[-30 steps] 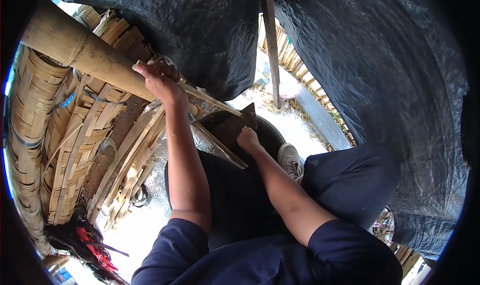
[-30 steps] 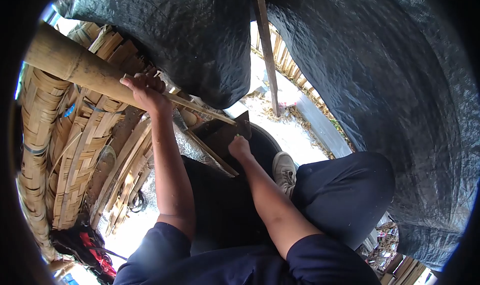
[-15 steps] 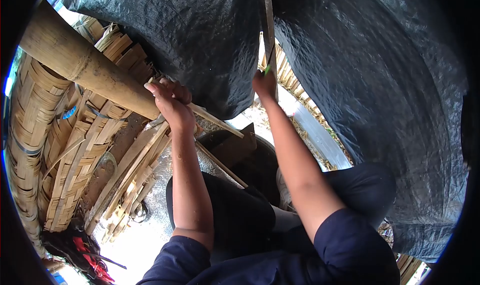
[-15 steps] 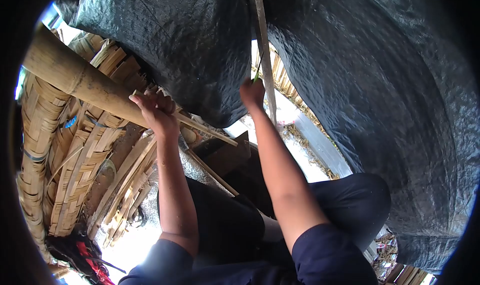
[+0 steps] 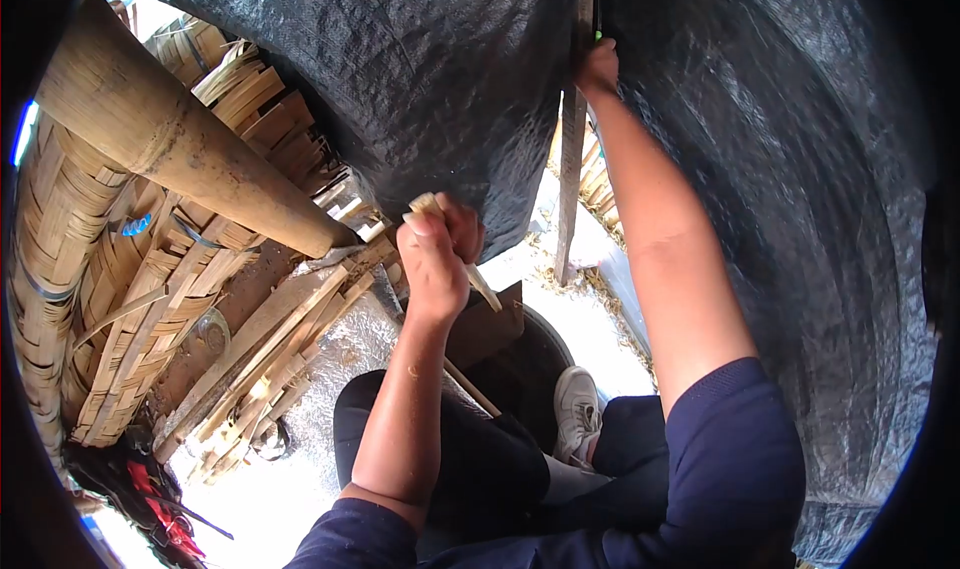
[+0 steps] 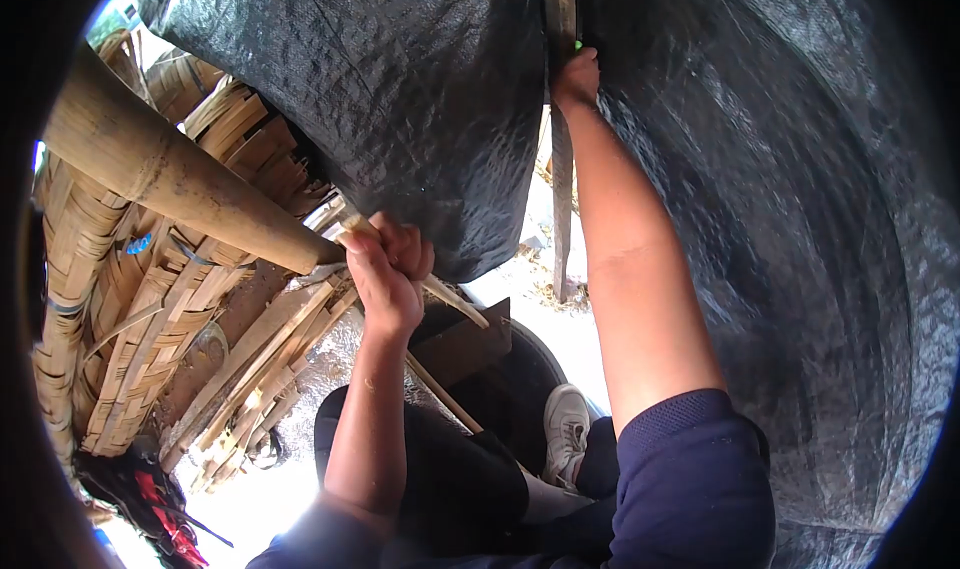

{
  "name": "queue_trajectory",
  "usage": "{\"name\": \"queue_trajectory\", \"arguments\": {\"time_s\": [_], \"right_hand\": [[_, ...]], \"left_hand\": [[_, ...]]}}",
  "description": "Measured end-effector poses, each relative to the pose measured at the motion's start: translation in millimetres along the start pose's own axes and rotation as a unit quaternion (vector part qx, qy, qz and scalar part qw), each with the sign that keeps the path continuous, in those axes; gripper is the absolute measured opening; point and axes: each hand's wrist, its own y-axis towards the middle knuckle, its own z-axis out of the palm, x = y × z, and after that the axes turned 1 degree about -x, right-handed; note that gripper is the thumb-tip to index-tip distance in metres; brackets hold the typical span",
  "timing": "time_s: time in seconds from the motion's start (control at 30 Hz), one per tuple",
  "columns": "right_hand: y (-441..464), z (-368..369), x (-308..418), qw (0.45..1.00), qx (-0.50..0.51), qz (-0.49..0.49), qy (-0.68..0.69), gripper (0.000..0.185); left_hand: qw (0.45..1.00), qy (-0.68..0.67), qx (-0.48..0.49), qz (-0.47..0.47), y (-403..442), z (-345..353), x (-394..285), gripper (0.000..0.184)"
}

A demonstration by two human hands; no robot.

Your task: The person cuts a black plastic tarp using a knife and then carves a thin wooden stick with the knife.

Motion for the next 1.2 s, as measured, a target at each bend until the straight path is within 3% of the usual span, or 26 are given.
{"name": "queue_trajectory", "arguments": {"time_s": [0.1, 0.37, 0.53, 0.6, 0.87, 1.0, 1.2], "right_hand": [[13, -1, 11, 0.998, 0.067, -0.005, -0.005, 0.022], [30, 13, -6, 0.995, 0.040, -0.076, -0.047, 0.020], [-23, -63, 2, 0.985, 0.041, -0.148, -0.083, 0.029], [-46, -102, -5, 0.986, -0.007, -0.166, -0.029, 0.032], [-44, -228, -121, 0.992, -0.106, -0.040, -0.059, 0.033], [-9, -239, -204, 0.987, -0.147, -0.008, -0.069, 0.033], [33, -220, -225, 0.986, -0.133, 0.070, -0.071, 0.034]], "left_hand": [[1.000, 0.000, 0.018, 0.005, -1, 1, 1, 0.058], [1.000, -0.022, -0.020, 0.004, 6, -10, 0, 0.057], [0.999, -0.028, -0.030, 0.002, 5, -17, -1, 0.056], [0.998, -0.032, -0.052, -0.004, 3, -19, -4, 0.056], [0.995, -0.050, -0.079, -0.018, -4, -22, 0, 0.058], [0.997, -0.033, -0.065, -0.018, -6, -11, -1, 0.058], [0.998, 0.005, -0.059, -0.031, -4, -3, 1, 0.055]]}}
